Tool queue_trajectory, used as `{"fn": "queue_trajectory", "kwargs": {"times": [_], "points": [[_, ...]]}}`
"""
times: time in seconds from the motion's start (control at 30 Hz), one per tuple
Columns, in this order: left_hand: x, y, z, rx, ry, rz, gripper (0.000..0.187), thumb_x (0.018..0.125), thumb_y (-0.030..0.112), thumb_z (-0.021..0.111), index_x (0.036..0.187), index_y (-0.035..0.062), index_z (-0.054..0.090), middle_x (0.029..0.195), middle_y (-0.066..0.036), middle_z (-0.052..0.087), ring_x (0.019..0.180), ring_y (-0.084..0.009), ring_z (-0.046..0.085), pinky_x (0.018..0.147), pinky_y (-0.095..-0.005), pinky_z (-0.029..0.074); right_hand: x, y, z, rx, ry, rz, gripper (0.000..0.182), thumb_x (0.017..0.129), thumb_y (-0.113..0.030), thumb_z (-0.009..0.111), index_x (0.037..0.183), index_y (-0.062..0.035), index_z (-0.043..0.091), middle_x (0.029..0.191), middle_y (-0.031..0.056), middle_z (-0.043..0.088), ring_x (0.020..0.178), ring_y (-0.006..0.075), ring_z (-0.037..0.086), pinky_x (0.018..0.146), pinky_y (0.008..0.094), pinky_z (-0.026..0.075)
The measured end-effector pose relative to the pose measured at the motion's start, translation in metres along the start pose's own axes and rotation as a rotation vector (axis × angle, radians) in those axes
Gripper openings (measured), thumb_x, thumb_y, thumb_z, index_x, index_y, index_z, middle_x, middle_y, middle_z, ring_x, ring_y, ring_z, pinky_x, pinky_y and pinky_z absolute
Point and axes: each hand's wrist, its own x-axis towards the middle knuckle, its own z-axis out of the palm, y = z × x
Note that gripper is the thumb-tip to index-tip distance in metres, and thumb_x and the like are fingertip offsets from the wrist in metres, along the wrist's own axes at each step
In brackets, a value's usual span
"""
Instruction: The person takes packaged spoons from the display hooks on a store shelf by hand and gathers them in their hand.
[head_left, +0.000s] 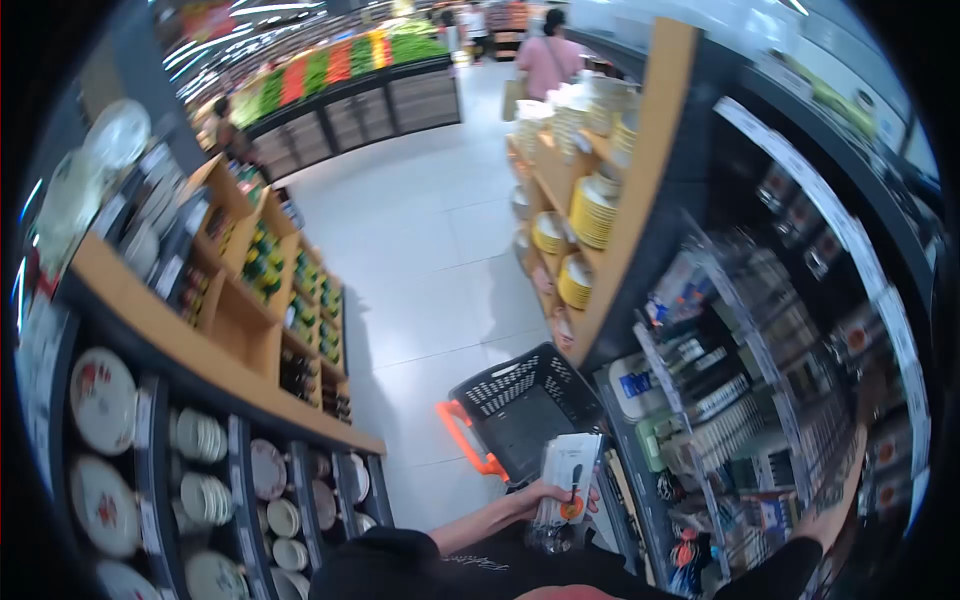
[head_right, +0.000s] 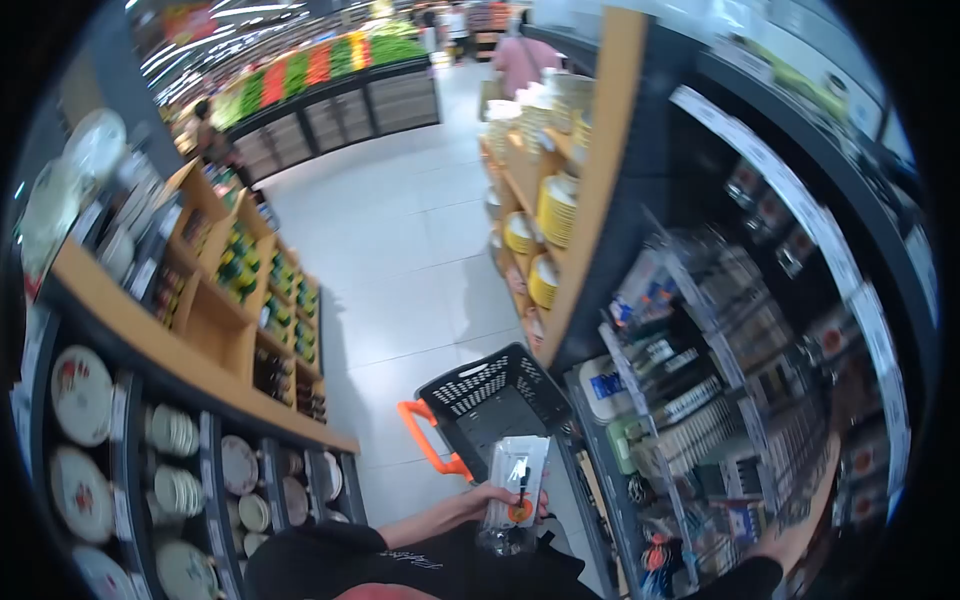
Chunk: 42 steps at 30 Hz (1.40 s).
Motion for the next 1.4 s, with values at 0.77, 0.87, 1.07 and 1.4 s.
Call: {"fn": "queue_trajectory", "kwargs": {"times": [0.77,0.87,1.07,1.4], "points": [[-0.011,-0.196,0.076,-0.016,0.227,-0.308,0.050,0.086,0.012,0.060,0.131,-0.0078,0.049,0.120,-0.027,0.064,0.110,-0.0365,0.067,0.094,-0.0454,0.056,-0.458,0.019,-0.148,1.973,-1.209,0.786,0.034,0.104,-0.030,0.053,0.124,-0.0032,0.058,0.090,0.0018,0.064,0.065,0.0038,0.055,0.052,0.0220,0.046],[-0.022,-0.249,0.098,-0.010,0.276,-0.387,0.047,0.085,0.011,0.056,0.128,-0.0082,0.051,0.115,-0.025,0.065,0.104,-0.0346,0.069,0.091,-0.0467,0.058,-0.458,0.060,-0.190,2.091,-1.316,0.938,0.043,0.102,-0.028,0.054,0.136,-0.0021,0.049,0.098,0.0047,0.066,0.067,0.0024,0.056,0.055,0.0209,0.049],[-0.027,-0.306,0.139,-0.100,-0.006,-0.653,0.048,0.084,0.009,0.055,0.129,-0.0057,0.051,0.115,-0.023,0.065,0.109,-0.0329,0.066,0.098,-0.0489,0.053,-0.427,0.081,-0.229,2.457,-1.133,1.025,0.066,0.088,-0.015,0.061,0.146,-0.0010,0.035,0.112,0.0222,0.062,0.096,0.0399,0.069,0.082,0.0498,0.059],[-0.072,-0.352,0.127,0.092,-0.176,-0.598,0.068,0.090,0.029,0.066,0.144,-0.0027,0.039,0.136,-0.023,0.055,0.126,-0.0349,0.057,0.110,-0.0468,0.043,-0.452,0.121,-0.235,2.435,-1.221,0.978,0.062,0.084,-0.015,0.064,0.140,-0.0022,0.040,0.110,0.0231,0.060,0.094,0.0443,0.068,0.080,0.0560,0.059]]}}
